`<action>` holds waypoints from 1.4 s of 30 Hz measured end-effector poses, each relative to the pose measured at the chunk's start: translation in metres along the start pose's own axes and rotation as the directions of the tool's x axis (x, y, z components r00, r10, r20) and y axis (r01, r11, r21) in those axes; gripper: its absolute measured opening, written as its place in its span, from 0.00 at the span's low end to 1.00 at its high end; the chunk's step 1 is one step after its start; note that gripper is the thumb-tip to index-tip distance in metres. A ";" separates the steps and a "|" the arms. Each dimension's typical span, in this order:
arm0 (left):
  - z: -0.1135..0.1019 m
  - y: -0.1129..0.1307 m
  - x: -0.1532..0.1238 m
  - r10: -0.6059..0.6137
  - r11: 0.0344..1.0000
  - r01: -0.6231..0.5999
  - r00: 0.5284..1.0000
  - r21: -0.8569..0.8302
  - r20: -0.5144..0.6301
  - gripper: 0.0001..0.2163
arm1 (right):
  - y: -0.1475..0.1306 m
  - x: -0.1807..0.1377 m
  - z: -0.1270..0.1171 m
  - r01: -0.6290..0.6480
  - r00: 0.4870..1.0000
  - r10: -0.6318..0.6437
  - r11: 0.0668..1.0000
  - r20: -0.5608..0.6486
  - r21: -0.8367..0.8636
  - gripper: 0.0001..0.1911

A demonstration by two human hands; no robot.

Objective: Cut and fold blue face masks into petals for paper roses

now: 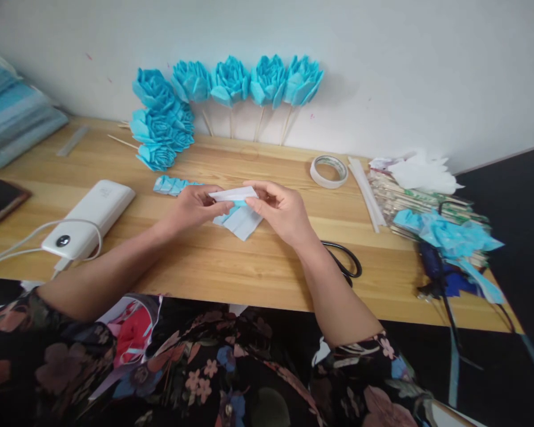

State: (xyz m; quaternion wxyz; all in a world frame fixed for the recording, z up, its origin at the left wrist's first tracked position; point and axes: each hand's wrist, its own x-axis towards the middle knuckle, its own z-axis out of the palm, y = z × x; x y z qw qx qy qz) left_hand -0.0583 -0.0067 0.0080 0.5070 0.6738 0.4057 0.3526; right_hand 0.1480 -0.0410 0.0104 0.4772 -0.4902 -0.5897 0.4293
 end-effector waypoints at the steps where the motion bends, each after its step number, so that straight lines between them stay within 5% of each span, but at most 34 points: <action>1: -0.001 0.000 0.000 -0.004 1.000 0.003 1.000 -0.031 -0.030 0.10 | -0.001 0.001 0.000 -0.016 1.000 0.016 0.999 0.001 0.031 0.17; 10: -0.002 0.003 0.001 0.010 0.955 -0.041 0.994 -0.294 -0.107 0.12 | 0.006 0.002 0.006 -0.122 0.987 0.107 0.985 0.116 0.124 0.16; 19: -0.002 0.000 0.000 -0.106 0.978 0.096 0.993 -0.185 -0.043 0.13 | 0.006 0.000 0.009 -0.069 0.995 0.063 0.994 0.071 0.089 0.17; 36: -0.001 -0.001 -0.002 -0.096 0.957 0.088 0.995 -0.275 -0.015 0.14 | 0.005 0.000 0.006 -0.025 0.999 0.025 0.999 -0.021 0.036 0.14; 42: 0.001 0.000 -0.001 -0.094 0.966 0.092 0.996 -0.240 0.002 0.15 | 0.002 -0.001 0.007 -0.057 0.996 0.047 0.991 0.076 0.125 0.21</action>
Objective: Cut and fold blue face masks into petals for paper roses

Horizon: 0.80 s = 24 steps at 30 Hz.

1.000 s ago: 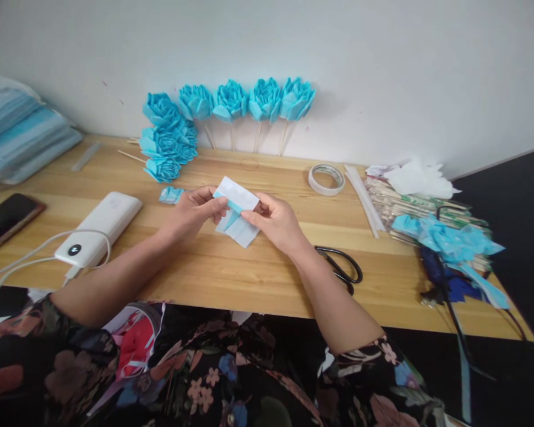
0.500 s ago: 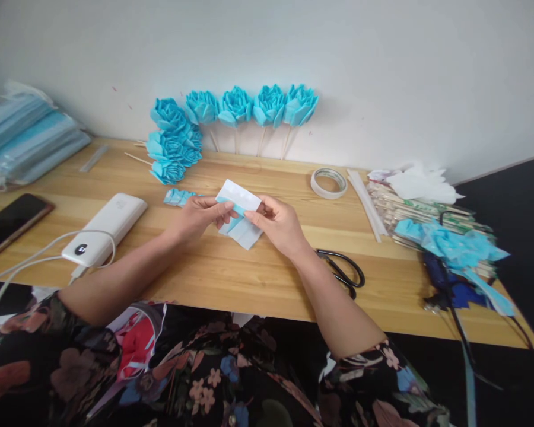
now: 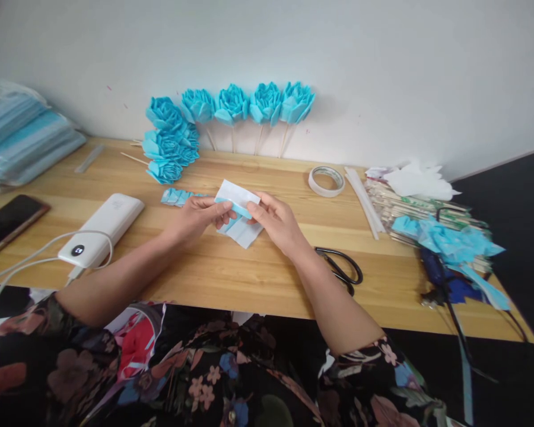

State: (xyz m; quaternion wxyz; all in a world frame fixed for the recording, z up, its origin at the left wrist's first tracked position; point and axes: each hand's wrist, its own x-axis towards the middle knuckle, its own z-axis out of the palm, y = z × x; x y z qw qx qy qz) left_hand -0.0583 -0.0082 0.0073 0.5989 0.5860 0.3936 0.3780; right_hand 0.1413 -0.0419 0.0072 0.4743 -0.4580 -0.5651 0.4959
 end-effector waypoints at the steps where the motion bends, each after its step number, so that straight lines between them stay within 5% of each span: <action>1: 0.000 0.000 0.000 -0.001 1.000 0.001 1.000 0.010 0.005 0.15 | 0.000 0.000 0.001 0.001 1.000 -0.001 1.000 0.013 0.006 0.23; 6: 0.001 -0.001 0.000 -0.020 1.000 0.020 1.000 0.000 0.003 0.14 | 0.004 0.001 0.001 0.009 1.000 -0.008 0.999 0.012 -0.039 0.23; 19: 0.006 -0.001 0.002 -0.067 0.923 0.053 0.998 -0.380 -0.021 0.15 | 0.004 0.001 0.002 0.020 0.999 -0.021 0.999 -0.034 -0.038 0.22; 24: 0.012 -0.004 -0.001 -0.056 0.961 0.065 0.998 -0.268 0.040 0.16 | 0.007 0.003 0.002 0.037 0.998 -0.040 0.998 -0.055 -0.056 0.24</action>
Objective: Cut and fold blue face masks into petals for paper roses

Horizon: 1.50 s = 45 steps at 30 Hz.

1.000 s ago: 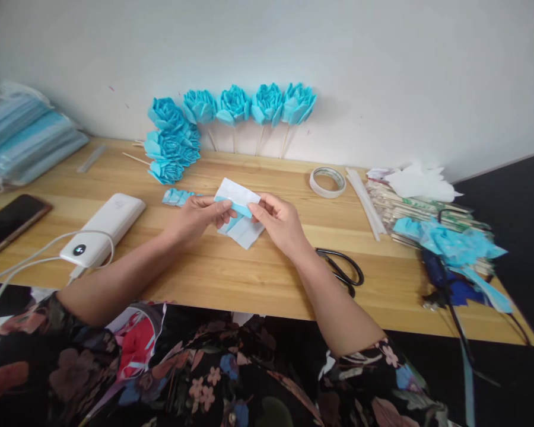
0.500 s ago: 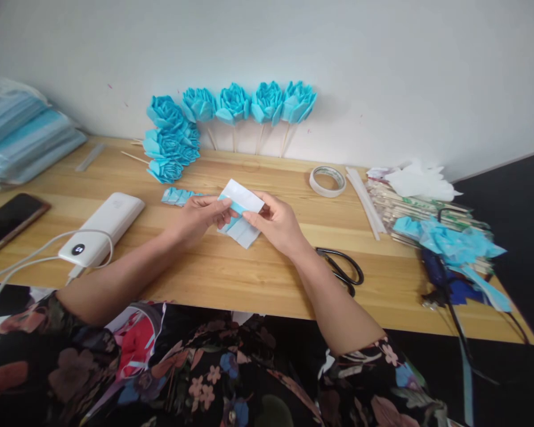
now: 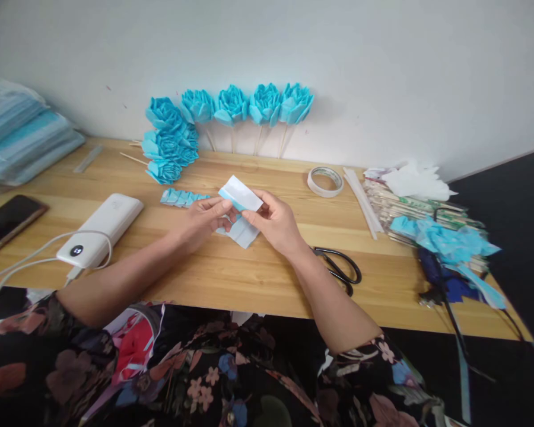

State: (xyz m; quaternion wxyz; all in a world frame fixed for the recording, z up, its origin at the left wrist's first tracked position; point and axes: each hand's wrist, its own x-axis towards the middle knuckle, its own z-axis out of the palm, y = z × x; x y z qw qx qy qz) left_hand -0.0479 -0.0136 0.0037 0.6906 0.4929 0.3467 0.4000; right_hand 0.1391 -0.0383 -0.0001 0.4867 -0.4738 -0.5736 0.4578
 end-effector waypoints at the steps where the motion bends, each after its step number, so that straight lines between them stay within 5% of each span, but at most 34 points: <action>1: 0.001 0.000 -0.001 0.000 0.999 0.000 1.000 0.038 -0.012 0.16 | 0.000 0.000 0.000 0.003 1.000 -0.003 1.000 0.009 -0.002 0.24; 12: -0.002 0.003 -0.001 -0.006 0.979 0.015 0.999 0.202 -0.046 0.14 | -0.002 -0.001 -0.002 0.037 0.997 -0.038 0.999 -0.063 -0.016 0.19; 22: -0.002 0.009 -0.001 -0.066 0.998 0.065 0.996 -0.018 -0.063 0.12 | -0.012 -0.004 -0.007 0.166 0.978 -0.189 0.961 -0.086 -0.219 0.17; 27: -0.004 0.012 0.000 -0.076 0.993 0.068 0.994 -0.099 -0.078 0.12 | -0.014 -0.005 -0.015 0.486 0.864 -0.488 0.742 0.126 -0.462 0.28; 31: -0.005 0.011 0.000 -0.085 0.991 0.077 0.994 -0.113 -0.066 0.12 | -0.010 -0.001 -0.013 0.567 0.796 -0.564 0.570 0.219 -0.594 0.31; 35: -0.004 0.011 0.000 -0.090 0.988 0.081 0.994 -0.133 -0.060 0.11 | -0.007 0.001 -0.008 0.610 0.755 -0.609 0.517 0.243 -0.601 0.29; 37: -0.003 0.012 -0.001 -0.089 0.987 0.080 0.994 -0.137 -0.059 0.11 | -0.006 -0.001 -0.005 0.601 0.766 -0.606 0.557 0.215 -0.573 0.26; 40: -0.002 0.014 -0.002 -0.086 0.988 0.077 0.994 -0.131 -0.069 0.11 | -0.003 -0.003 -0.004 0.489 0.858 -0.506 0.757 0.086 -0.433 0.22; 45: -0.002 0.011 -0.003 -0.059 0.994 0.053 0.996 -0.091 -0.064 0.11 | 0.005 0.000 -0.001 0.264 0.964 -0.259 0.960 0.062 -0.091 0.34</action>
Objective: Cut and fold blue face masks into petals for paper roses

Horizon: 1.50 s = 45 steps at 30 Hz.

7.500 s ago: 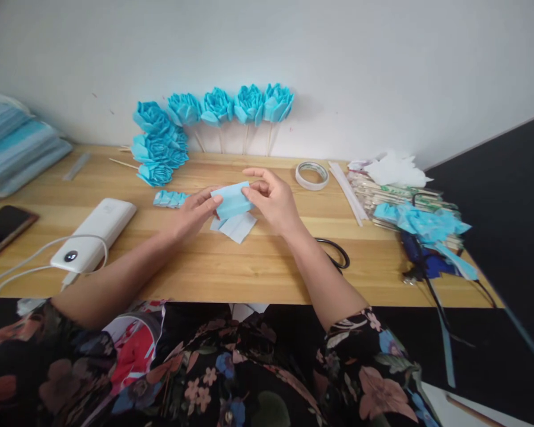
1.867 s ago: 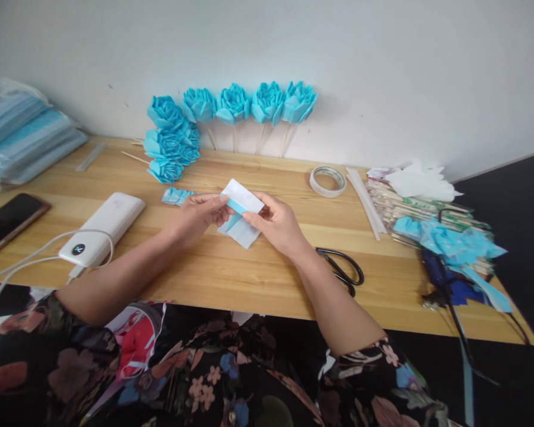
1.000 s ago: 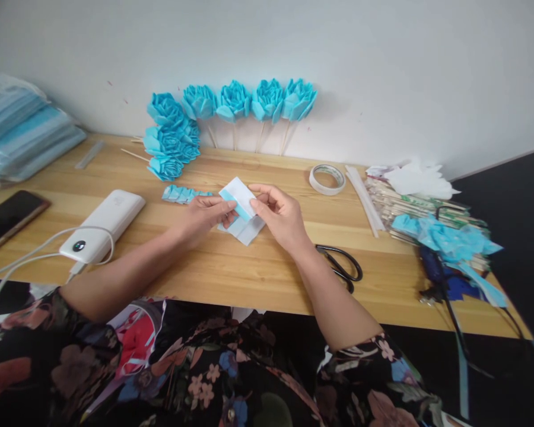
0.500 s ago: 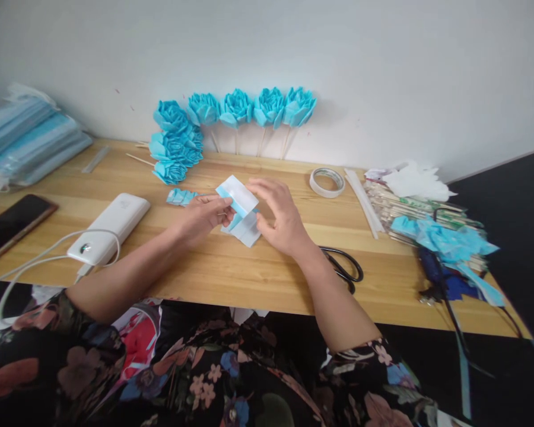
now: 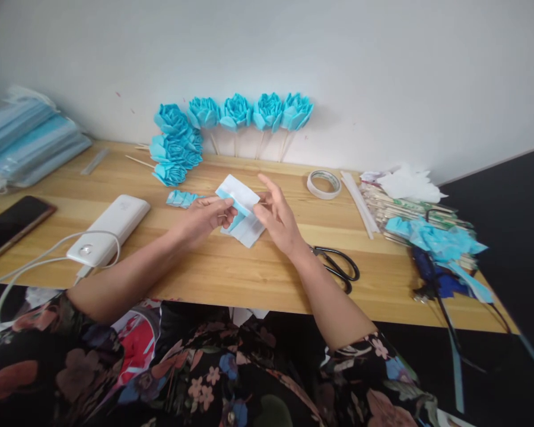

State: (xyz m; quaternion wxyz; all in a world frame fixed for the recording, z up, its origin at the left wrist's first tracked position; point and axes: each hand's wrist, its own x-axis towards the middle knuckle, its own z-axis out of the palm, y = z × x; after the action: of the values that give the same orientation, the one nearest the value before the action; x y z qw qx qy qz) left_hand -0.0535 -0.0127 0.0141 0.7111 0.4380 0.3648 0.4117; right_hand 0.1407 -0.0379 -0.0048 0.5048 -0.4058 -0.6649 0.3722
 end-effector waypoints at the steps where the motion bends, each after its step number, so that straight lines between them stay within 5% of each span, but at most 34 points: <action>1: 0.000 -0.001 0.000 0.002 1.000 -0.003 1.000 0.010 0.008 0.12 | 0.001 0.000 0.002 -0.032 0.999 0.032 0.999 0.012 0.027 0.36; 8: -0.001 -0.008 0.002 0.021 0.999 -0.022 0.999 0.034 0.030 0.12 | -0.003 0.000 0.012 -0.132 0.986 0.126 0.990 -0.110 -0.045 0.30; 19: -0.004 -0.007 0.005 0.019 0.994 -0.013 0.998 -0.112 0.056 0.11 | -0.008 0.004 0.010 -0.159 0.984 0.155 0.986 -0.081 -0.042 0.31; 28: -0.005 -0.005 0.006 0.037 0.997 -0.037 0.999 -0.074 0.003 0.14 | -0.024 0.016 0.011 -0.110 0.994 0.104 0.972 -0.037 -0.206 0.30; 33: -0.006 0.002 0.006 -0.019 0.985 0.014 0.999 -0.170 -0.030 0.11 | -0.030 0.021 -0.005 0.073 0.990 -0.118 0.895 -0.077 -0.440 0.25; 37: -0.008 0.007 0.005 -0.076 0.968 0.074 0.997 -0.241 0.000 0.09 | -0.026 0.024 -0.016 0.317 0.929 -0.366 0.716 0.052 -0.622 0.26; 45: -0.005 0.003 0.001 -0.107 0.979 0.120 0.991 -0.166 0.081 0.11 | -0.008 0.017 -0.006 0.511 0.848 -0.473 0.611 0.240 -0.605 0.23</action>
State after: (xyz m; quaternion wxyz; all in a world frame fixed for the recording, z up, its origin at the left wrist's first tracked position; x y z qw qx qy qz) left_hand -0.0580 -0.0090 0.0148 0.7810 0.3684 0.3268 0.3841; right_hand 0.1428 -0.0249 0.0096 0.3962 -0.3456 -0.8503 -0.0230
